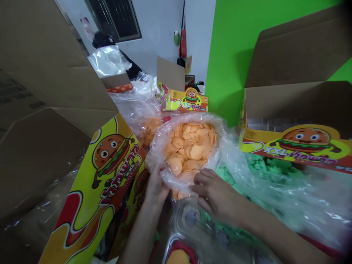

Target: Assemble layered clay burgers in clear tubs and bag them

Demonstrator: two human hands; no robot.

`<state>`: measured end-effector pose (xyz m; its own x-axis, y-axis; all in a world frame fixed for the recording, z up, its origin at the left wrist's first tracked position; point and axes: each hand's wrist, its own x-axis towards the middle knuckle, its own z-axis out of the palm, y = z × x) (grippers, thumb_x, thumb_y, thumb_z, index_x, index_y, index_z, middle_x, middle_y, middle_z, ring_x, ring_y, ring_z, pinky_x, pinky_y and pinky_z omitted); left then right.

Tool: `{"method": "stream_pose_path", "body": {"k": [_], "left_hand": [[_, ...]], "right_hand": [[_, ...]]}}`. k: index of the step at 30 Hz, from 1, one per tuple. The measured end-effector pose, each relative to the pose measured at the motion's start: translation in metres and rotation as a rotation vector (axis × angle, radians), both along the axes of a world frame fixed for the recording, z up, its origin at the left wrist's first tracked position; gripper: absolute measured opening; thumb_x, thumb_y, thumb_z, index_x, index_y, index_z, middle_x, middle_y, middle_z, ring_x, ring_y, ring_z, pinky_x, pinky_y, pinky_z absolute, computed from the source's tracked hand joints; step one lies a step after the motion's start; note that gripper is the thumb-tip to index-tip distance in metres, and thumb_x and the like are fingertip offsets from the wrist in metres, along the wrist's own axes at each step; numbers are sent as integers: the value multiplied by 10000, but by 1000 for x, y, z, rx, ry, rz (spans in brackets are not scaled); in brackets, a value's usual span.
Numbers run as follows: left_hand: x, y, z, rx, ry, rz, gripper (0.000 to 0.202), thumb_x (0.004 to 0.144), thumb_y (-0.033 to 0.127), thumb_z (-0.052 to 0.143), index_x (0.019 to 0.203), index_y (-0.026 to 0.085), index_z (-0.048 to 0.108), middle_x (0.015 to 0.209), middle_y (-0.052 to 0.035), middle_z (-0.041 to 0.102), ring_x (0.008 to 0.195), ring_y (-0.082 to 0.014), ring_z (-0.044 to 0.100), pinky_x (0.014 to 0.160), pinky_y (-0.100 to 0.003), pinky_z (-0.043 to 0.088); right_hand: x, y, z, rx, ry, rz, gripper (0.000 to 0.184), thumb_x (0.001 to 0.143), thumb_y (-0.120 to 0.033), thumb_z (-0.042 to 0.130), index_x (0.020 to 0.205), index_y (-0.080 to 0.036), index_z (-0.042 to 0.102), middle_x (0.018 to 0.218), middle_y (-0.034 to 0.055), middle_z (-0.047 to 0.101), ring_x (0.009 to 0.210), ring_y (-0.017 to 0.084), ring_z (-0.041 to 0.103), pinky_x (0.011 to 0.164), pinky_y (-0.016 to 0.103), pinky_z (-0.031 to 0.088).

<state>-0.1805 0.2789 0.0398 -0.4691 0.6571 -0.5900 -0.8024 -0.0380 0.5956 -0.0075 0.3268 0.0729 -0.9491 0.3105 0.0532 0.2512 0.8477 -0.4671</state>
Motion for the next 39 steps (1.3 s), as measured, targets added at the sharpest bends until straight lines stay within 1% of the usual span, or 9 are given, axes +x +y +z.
{"method": "stream_pose_path", "body": {"k": [7,11,14,20,25,30,33,36,39], "left_hand": [[-2,5,-2,-2,-79,87,136,579,69,395,564,140,511,505,-39,586,482,-153,576,529,-259,491],[-2,6,-6,12,-123,91,176,567,91,384,608,119,552,567,-79,625,517,-172,598,533,-270,495],[-3,5,-10,23,-148,87,172,558,88,391,610,114,553,538,-69,613,506,-173,591,535,-276,494],[-5,1,-11,61,-183,59,223,555,88,410,692,91,586,618,-77,647,583,-180,619,605,-288,505],[-6,-1,-10,73,-160,32,183,590,93,400,646,93,574,591,-82,635,551,-181,612,587,-288,497],[0,-6,-1,96,-75,32,184,700,92,419,753,98,595,618,-41,649,570,-149,608,660,-264,493],[10,-22,12,111,64,-21,279,767,161,500,1033,126,575,943,-61,677,859,-164,627,810,-261,462],[23,-53,29,25,348,-71,554,766,203,583,1284,242,389,1309,-32,482,1185,-159,452,971,-263,354],[38,-89,53,-59,564,-143,574,770,294,605,1297,307,378,1384,13,386,1273,-156,333,1017,-263,296]], "right_hand": [[-22,44,-9,-369,167,-490,333,880,-258,294,1123,-126,479,843,69,606,735,152,584,700,286,450],[-51,64,-20,-340,156,-466,571,777,-441,502,1216,-80,447,1148,172,530,1011,252,527,866,376,403],[-71,63,-25,-340,133,-377,579,621,-427,662,1096,-112,561,1152,154,544,1089,306,470,917,399,359],[-81,65,-29,-468,138,-421,344,606,-226,613,938,-139,582,925,83,610,842,221,562,756,336,428],[-68,73,-26,-707,226,-505,203,608,-239,618,776,-178,521,655,-31,517,552,113,489,501,223,383],[-52,62,-6,-930,490,-601,318,654,-310,637,891,-214,449,851,-18,577,728,119,577,666,248,474],[-34,40,17,-1112,545,-557,372,716,-321,617,1038,-223,460,1008,27,606,860,145,609,767,287,499],[-8,7,40,-1352,549,-431,315,740,-261,642,1035,-226,537,984,21,637,837,121,623,747,228,510],[16,-29,57,-1457,495,-302,295,751,-185,648,1025,-271,580,954,-17,648,793,71,618,698,146,499]]}}
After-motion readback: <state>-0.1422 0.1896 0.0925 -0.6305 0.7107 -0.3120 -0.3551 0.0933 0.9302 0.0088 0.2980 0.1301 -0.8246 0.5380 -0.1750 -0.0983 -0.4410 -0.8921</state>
